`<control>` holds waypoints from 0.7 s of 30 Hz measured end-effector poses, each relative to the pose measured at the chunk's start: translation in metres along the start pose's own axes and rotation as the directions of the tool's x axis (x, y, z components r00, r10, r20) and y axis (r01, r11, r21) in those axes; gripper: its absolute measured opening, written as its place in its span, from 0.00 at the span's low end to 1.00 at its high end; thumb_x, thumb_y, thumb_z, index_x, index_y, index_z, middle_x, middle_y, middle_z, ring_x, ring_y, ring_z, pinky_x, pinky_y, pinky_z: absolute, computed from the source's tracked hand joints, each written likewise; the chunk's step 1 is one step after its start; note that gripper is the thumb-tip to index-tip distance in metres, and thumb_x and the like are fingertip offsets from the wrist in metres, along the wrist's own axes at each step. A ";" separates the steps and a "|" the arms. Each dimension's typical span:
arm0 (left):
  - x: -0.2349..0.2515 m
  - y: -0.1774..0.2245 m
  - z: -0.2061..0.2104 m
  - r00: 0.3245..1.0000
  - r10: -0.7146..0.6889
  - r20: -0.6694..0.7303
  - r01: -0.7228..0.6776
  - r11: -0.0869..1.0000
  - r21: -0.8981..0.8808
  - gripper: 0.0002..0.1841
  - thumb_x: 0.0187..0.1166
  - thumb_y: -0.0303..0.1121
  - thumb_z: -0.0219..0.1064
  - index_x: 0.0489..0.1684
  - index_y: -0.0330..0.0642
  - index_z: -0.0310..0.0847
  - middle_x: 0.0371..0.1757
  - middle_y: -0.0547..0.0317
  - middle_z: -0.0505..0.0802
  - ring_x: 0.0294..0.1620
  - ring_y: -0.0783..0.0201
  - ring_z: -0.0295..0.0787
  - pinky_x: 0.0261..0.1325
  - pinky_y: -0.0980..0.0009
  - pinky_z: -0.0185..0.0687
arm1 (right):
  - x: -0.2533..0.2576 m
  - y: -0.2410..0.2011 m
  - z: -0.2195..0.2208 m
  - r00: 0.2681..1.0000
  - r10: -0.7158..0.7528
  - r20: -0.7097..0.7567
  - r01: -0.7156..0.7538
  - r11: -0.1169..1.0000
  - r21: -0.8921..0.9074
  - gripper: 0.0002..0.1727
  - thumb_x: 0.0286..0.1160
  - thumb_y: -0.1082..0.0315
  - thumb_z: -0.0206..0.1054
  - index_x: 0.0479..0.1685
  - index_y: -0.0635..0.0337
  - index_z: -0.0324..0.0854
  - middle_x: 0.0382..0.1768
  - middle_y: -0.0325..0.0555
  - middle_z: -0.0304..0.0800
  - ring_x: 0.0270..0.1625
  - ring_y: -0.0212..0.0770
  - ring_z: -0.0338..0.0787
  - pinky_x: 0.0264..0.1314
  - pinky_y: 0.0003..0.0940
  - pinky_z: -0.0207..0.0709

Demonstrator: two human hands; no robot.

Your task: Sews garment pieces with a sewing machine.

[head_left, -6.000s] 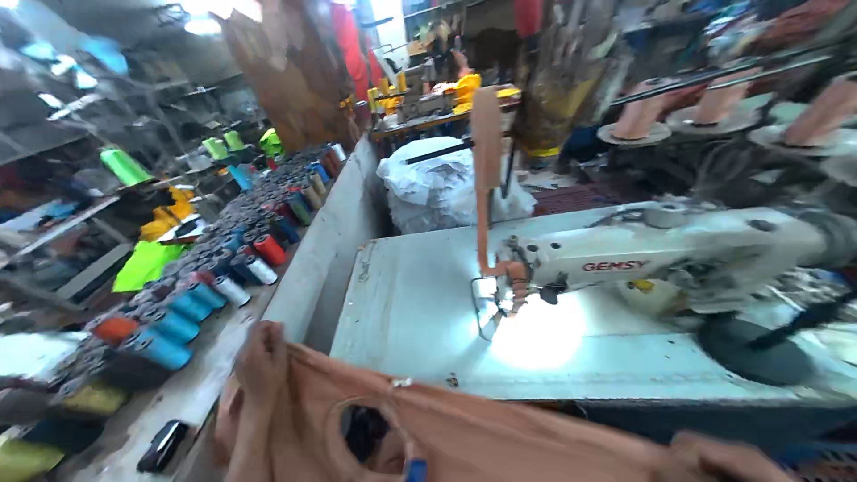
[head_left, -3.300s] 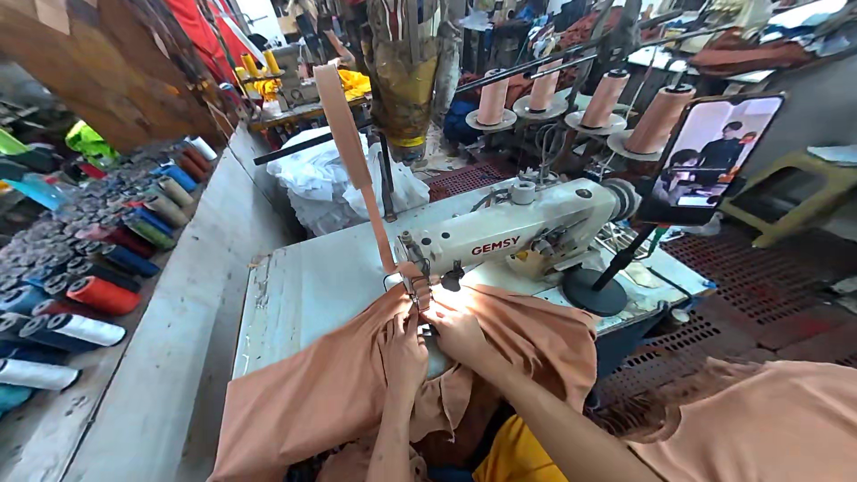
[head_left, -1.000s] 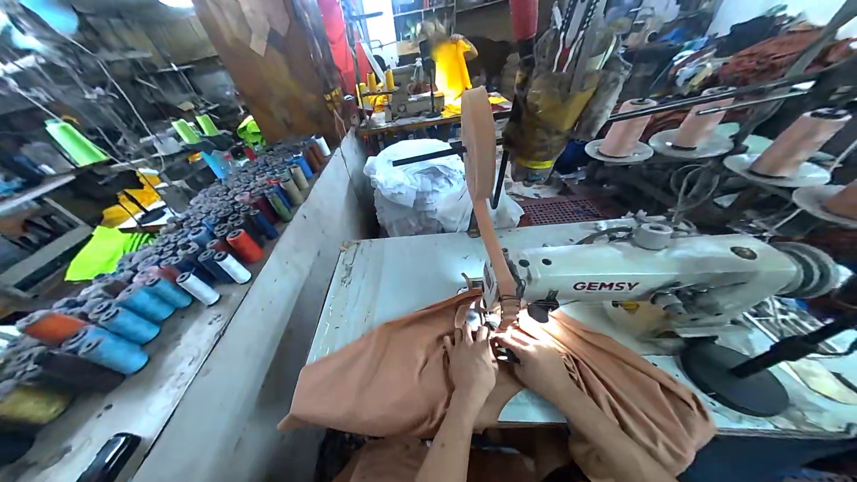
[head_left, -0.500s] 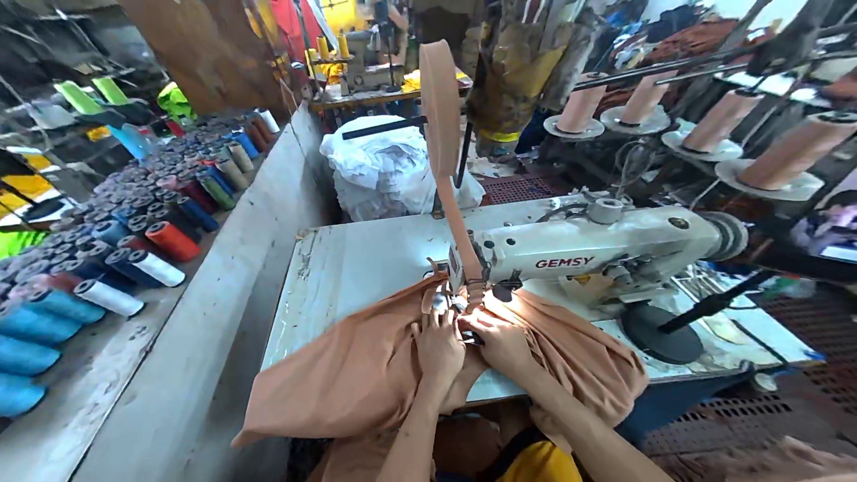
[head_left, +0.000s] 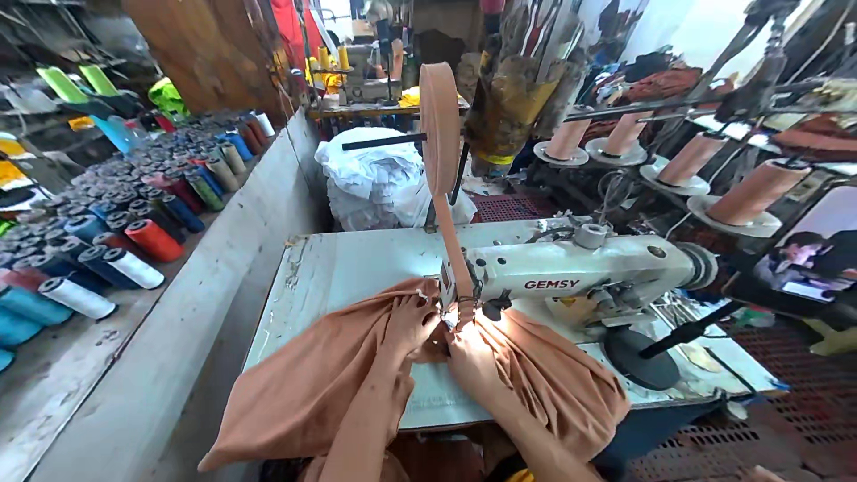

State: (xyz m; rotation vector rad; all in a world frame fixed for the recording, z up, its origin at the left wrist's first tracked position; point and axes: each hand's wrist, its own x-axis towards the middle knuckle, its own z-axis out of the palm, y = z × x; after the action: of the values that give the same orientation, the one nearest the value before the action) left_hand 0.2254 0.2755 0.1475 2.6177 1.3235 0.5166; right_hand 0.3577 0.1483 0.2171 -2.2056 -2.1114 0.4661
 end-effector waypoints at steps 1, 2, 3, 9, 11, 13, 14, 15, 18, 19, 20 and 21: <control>0.006 0.003 -0.011 0.997 -0.037 0.074 0.038 0.999 -0.024 0.25 0.85 0.58 0.50 0.66 0.61 0.87 0.75 0.47 0.85 0.81 0.43 0.75 0.86 0.40 0.57 | -0.004 -0.003 -0.004 1.000 0.010 -0.004 -0.010 1.000 0.027 0.25 0.83 0.67 0.56 0.78 0.66 0.75 0.74 0.66 0.81 0.77 0.65 0.81 0.77 0.63 0.71; 0.011 0.003 -0.014 0.995 -0.057 0.076 0.060 0.998 -0.026 0.26 0.83 0.58 0.51 0.68 0.60 0.87 0.75 0.46 0.85 0.81 0.43 0.75 0.86 0.41 0.57 | -0.010 -0.009 -0.016 0.999 0.020 0.046 -0.022 0.999 0.043 0.25 0.84 0.68 0.55 0.79 0.66 0.75 0.75 0.65 0.80 0.79 0.64 0.80 0.79 0.63 0.70; 0.014 0.004 -0.016 0.994 -0.076 0.074 0.078 0.997 -0.026 0.25 0.83 0.57 0.52 0.68 0.60 0.87 0.75 0.46 0.85 0.81 0.43 0.74 0.87 0.42 0.56 | -0.015 -0.012 -0.025 0.995 0.031 0.095 -0.037 0.998 0.057 0.25 0.86 0.68 0.54 0.79 0.66 0.74 0.77 0.64 0.79 0.80 0.64 0.79 0.80 0.63 0.70; -0.021 0.054 -0.043 0.959 -0.273 -0.080 0.259 0.953 -0.157 0.18 0.87 0.42 0.57 0.61 0.50 0.91 0.72 0.50 0.88 0.76 0.50 0.80 0.82 0.52 0.65 | -0.016 0.003 -0.007 0.993 -0.073 -0.095 0.079 0.995 0.061 0.22 0.78 0.68 0.58 0.68 0.65 0.84 0.65 0.62 0.89 0.70 0.62 0.87 0.74 0.62 0.75; -0.044 0.061 -0.031 0.935 -0.294 -0.199 0.187 0.885 -0.427 0.13 0.82 0.36 0.64 0.50 0.41 0.93 0.58 0.50 0.94 0.60 0.61 0.90 0.69 0.66 0.82 | -0.008 0.016 -0.004 0.990 -0.128 -0.054 0.130 0.991 0.040 0.23 0.80 0.66 0.57 0.70 0.62 0.83 0.67 0.62 0.88 0.72 0.62 0.86 0.76 0.63 0.73; -0.054 0.044 -0.013 0.959 -0.220 -0.180 0.114 0.877 -0.466 0.12 0.83 0.35 0.63 0.51 0.41 0.92 0.57 0.55 0.94 0.62 0.64 0.90 0.73 0.67 0.81 | 0.009 0.042 0.005 0.985 -0.159 -0.059 0.161 0.986 0.038 0.21 0.82 0.62 0.59 0.69 0.56 0.86 0.65 0.57 0.91 0.71 0.58 0.87 0.76 0.61 0.74; -0.054 0.035 -0.013 0.970 -0.176 -0.168 0.096 0.910 -0.403 0.14 0.85 0.37 0.61 0.52 0.42 0.92 0.60 0.55 0.94 0.68 0.61 0.87 0.78 0.63 0.75 | 0.020 0.058 0.014 0.972 -0.165 -0.165 0.175 0.983 0.049 0.19 0.80 0.61 0.62 0.63 0.56 0.89 0.60 0.56 0.93 0.67 0.58 0.90 0.73 0.61 0.78; -0.048 0.021 -0.011 0.975 -0.135 -0.176 0.072 0.943 -0.324 0.16 0.86 0.41 0.59 0.54 0.47 0.92 0.63 0.59 0.93 0.71 0.60 0.85 0.82 0.60 0.71 | 0.028 0.069 0.013 0.974 -0.116 -0.195 0.134 0.988 0.080 0.21 0.83 0.57 0.61 0.65 0.58 0.88 0.62 0.60 0.92 0.69 0.60 0.88 0.74 0.62 0.75; -0.019 -0.011 0.001 0.970 -0.112 -0.217 0.058 0.969 -0.241 0.21 0.89 0.49 0.53 0.58 0.53 0.91 0.65 0.62 0.92 0.74 0.59 0.82 0.83 0.54 0.67 | 0.048 0.099 0.004 0.974 0.019 -0.225 0.014 0.989 0.146 0.36 0.78 0.39 0.61 0.69 0.63 0.85 0.64 0.65 0.89 0.71 0.61 0.86 0.78 0.60 0.73; -0.008 -0.016 0.003 0.966 -0.112 -0.231 0.058 0.972 -0.229 0.22 0.90 0.51 0.51 0.58 0.54 0.92 0.66 0.63 0.93 0.74 0.59 0.83 0.83 0.53 0.67 | 0.047 0.101 0.001 0.959 0.010 -0.283 0.043 0.982 0.182 0.37 0.75 0.39 0.66 0.65 0.65 0.86 0.60 0.65 0.91 0.67 0.60 0.89 0.74 0.60 0.76; 0.001 -0.016 0.000 0.971 -0.128 -0.203 0.081 0.971 -0.225 0.24 0.90 0.53 0.49 0.60 0.55 0.91 0.68 0.63 0.91 0.75 0.58 0.82 0.84 0.52 0.65 | 0.046 0.101 0.004 0.928 -0.034 -0.370 0.111 0.975 0.190 0.34 0.73 0.42 0.69 0.60 0.68 0.88 0.56 0.66 0.92 0.63 0.60 0.91 0.70 0.60 0.80; 0.008 -0.013 -0.005 0.977 -0.153 -0.148 0.120 0.969 -0.214 0.25 0.90 0.55 0.49 0.62 0.56 0.90 0.71 0.61 0.89 0.77 0.56 0.79 0.85 0.51 0.62 | 0.046 0.099 0.009 0.888 -0.069 -0.455 0.177 0.964 0.200 0.29 0.73 0.47 0.70 0.55 0.69 0.89 0.52 0.65 0.94 0.60 0.59 0.93 0.68 0.58 0.83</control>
State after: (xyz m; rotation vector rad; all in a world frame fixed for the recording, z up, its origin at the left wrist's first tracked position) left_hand 0.2180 0.2901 0.1503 2.3413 1.4031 0.8131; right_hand 0.4519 0.1855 0.1757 -1.8170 -1.8287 0.1667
